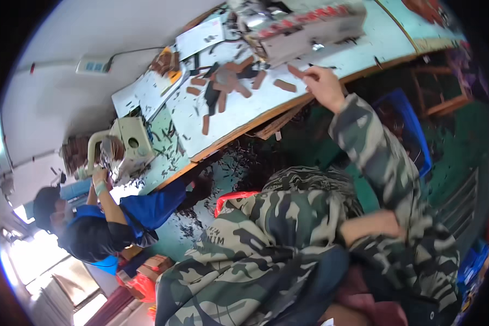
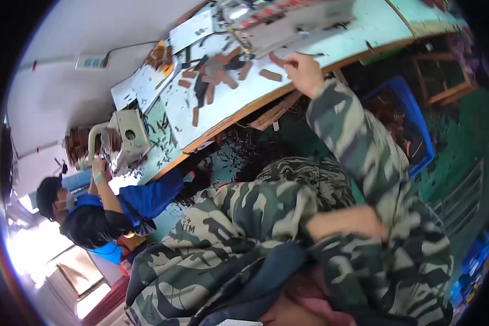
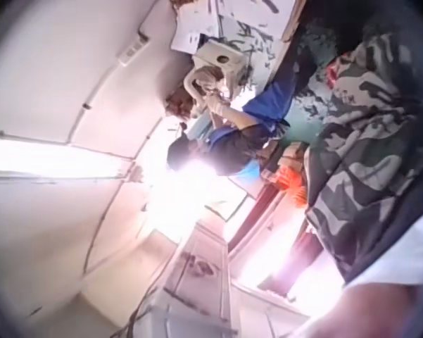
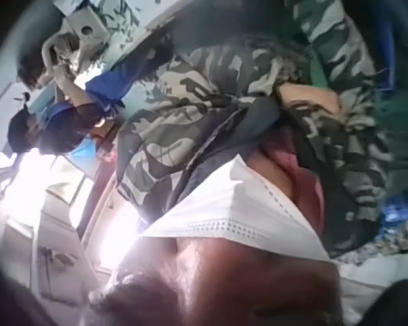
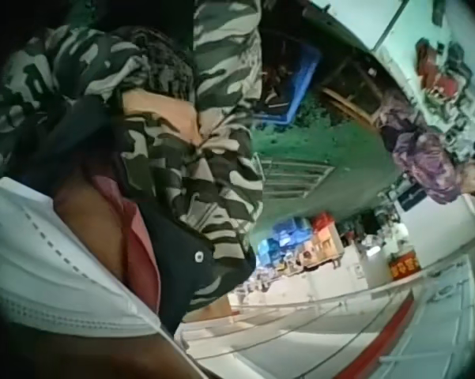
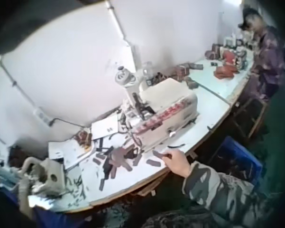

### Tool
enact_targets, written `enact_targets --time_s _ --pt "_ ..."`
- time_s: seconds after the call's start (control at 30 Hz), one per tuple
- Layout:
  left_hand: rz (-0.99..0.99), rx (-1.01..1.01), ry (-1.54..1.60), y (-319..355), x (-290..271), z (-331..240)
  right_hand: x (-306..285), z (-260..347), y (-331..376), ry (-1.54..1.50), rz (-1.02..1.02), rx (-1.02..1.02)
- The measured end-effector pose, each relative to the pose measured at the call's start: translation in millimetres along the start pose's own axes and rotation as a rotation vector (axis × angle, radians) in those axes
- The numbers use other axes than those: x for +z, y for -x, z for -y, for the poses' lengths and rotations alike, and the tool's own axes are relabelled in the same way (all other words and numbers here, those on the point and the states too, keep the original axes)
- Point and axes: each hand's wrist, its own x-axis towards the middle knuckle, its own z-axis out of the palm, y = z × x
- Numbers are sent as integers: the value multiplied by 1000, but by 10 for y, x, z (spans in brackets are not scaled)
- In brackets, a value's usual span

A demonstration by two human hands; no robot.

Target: Stitching leather or fabric components using an industrial sewing machine at a manufacturing station.

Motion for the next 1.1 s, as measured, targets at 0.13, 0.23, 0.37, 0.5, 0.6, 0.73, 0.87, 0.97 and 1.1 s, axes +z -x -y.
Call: enact_targets --time_s 0.13,0.23,0.37,0.5,0.6,0.73,0.87,0.97,1.1 --pt "-30 230 235 1073 -623 -303 1019 553 98 -354 166 147" --pt "-579 -334 131 1865 -1141 166 1227 953 581 -680 365 388" --pt "-1038 -466 511 2289 -1704 1181 1510 739 582 -415 362 207" --pt "-1050 -552 637 1953 -2136 1432 1238 677 -59 -346 458 259" --pt "-1073 -538 620 1640 -2449 1848 1188 402 -331 -346 588 202" --pt "-1158 -507 732 1259 -2773 2117 931 90 -711 347 216 -80" --pt "-1113 -600 1043 1242 -3031 2369 792 -319 -1078 656 210 -75" --pt "-1113 -675 1057 1246 -3242 2432 840 -414 -1258 539 181 -201" --pt "-1056 -863 387 1512 -3419 2496 924 -129 -1322 151 518 -84"
